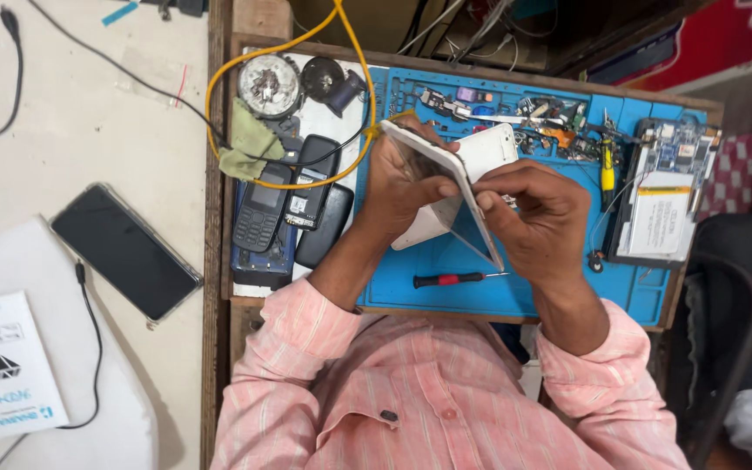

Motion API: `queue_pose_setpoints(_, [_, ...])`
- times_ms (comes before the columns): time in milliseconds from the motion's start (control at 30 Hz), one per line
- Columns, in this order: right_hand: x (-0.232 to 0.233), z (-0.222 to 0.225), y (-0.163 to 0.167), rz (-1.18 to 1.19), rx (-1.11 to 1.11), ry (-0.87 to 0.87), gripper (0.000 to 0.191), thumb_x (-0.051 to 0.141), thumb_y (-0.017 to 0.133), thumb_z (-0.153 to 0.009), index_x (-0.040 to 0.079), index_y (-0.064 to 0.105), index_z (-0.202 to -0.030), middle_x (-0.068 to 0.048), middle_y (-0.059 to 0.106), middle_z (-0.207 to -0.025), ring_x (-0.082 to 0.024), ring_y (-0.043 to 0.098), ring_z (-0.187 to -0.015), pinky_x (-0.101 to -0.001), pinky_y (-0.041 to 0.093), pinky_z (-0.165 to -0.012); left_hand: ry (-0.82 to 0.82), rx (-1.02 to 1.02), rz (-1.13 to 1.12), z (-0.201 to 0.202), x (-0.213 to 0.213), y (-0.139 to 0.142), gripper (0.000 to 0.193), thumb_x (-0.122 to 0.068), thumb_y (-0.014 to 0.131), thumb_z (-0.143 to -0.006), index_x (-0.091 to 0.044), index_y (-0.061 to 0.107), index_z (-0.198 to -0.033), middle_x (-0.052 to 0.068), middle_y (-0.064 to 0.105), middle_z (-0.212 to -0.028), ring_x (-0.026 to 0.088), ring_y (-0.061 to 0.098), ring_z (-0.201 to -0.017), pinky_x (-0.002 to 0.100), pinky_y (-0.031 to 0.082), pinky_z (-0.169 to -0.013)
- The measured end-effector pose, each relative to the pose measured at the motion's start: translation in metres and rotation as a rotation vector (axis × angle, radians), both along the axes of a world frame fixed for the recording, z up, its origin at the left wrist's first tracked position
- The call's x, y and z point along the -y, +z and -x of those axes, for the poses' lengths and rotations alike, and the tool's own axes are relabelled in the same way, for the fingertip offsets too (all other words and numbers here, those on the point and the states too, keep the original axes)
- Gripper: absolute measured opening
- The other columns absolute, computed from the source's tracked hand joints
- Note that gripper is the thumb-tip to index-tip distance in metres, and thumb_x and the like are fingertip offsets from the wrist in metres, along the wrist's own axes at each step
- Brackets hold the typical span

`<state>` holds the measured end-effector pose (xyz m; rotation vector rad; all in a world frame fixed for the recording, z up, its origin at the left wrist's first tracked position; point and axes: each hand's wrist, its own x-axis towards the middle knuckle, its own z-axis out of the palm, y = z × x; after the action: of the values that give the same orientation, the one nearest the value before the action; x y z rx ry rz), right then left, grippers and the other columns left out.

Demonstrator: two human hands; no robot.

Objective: The person repairs a white tablet by connecting wires to the battery and motherboard, then uses a hot air gun to heat the internal components. They reassemble the tablet and test the screen by pressing the power button.

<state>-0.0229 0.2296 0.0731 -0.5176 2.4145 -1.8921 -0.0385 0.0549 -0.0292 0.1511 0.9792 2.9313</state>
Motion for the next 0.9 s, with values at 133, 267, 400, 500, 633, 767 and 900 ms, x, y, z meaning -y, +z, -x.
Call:
queue_pose_setpoints(133, [-0.003,0.000,-0.003,0.017,0.062,-0.042,0.008,0.004,0.077,-0.099,-0.002,0.073,-0.103,-0.009,0.072,-0.100,-0.009,0.065,-0.086,-0.0200,0.051,-0.074,-0.018,0.037,0.006,0.001,-0.001,0.007,0.052,-0.006,0.096,-0.074,-0.006,0.058,-0.110,0.004,0.070,-0.102,0.013,0.068,-0.100,0.031,0.055,-0.093])
queue_pose_setpoints(267, [-0.004,0.001,-0.007,0.056,0.082,-0.052,0.009,0.002,0.078,-0.099,-0.003,0.073,-0.104,-0.008,0.072,-0.102,-0.007,0.065,-0.087,-0.0186,0.051,-0.074,-0.029,0.016,0.041,0.002,0.002,0.011,0.048,-0.009,0.095,-0.077,-0.005,0.060,-0.111,0.004,0.070,-0.103,0.012,0.067,-0.098,0.030,0.055,-0.091])
queue_pose_setpoints(400, [-0.007,0.001,-0.007,0.019,0.078,-0.072,0.008,0.001,0.078,-0.098,-0.003,0.073,-0.104,-0.008,0.072,-0.103,-0.006,0.064,-0.086,-0.0182,0.050,-0.073,-0.034,-0.009,0.014,0.002,0.003,0.015,0.046,-0.011,0.095,-0.078,-0.005,0.063,-0.111,0.004,0.072,-0.104,0.012,0.068,-0.099,0.030,0.056,-0.093])
queue_pose_setpoints(500, [-0.006,0.001,-0.007,0.015,0.074,-0.081,0.008,0.001,0.078,-0.098,-0.003,0.073,-0.104,-0.007,0.072,-0.102,-0.006,0.063,-0.086,-0.0181,0.049,-0.073,-0.039,-0.021,0.033,0.002,0.004,0.018,0.044,-0.012,0.094,-0.080,-0.003,0.067,-0.113,0.004,0.073,-0.106,0.012,0.068,-0.100,0.030,0.056,-0.094])
queue_pose_setpoints(633, [-0.005,0.004,-0.007,0.003,0.078,-0.088,0.007,0.002,0.078,-0.098,-0.002,0.074,-0.103,-0.006,0.072,-0.100,-0.005,0.061,-0.081,-0.0174,0.047,-0.069,-0.024,-0.029,0.038,0.004,0.004,0.019,0.043,-0.013,0.094,-0.081,-0.003,0.068,-0.115,0.004,0.074,-0.107,0.011,0.068,-0.101,0.030,0.055,-0.093])
queue_pose_setpoints(767, [-0.005,0.008,-0.006,-0.026,0.068,-0.084,0.007,0.003,0.077,-0.099,-0.001,0.074,-0.103,-0.005,0.073,-0.101,-0.004,0.059,-0.080,-0.0174,0.045,-0.069,-0.012,-0.021,0.009,0.004,0.002,0.018,0.043,-0.012,0.093,-0.082,-0.003,0.069,-0.116,0.004,0.074,-0.108,0.012,0.069,-0.101,0.030,0.056,-0.094])
queue_pose_setpoints(900, [-0.003,0.013,-0.005,-0.016,0.089,-0.084,0.006,0.003,0.077,-0.098,-0.001,0.074,-0.101,-0.005,0.073,-0.097,-0.004,0.059,-0.075,-0.0179,0.047,-0.066,0.011,0.000,0.009,0.006,-0.001,0.018,0.042,-0.012,0.093,-0.081,-0.003,0.069,-0.116,0.004,0.074,-0.108,0.012,0.069,-0.101,0.030,0.056,-0.093])
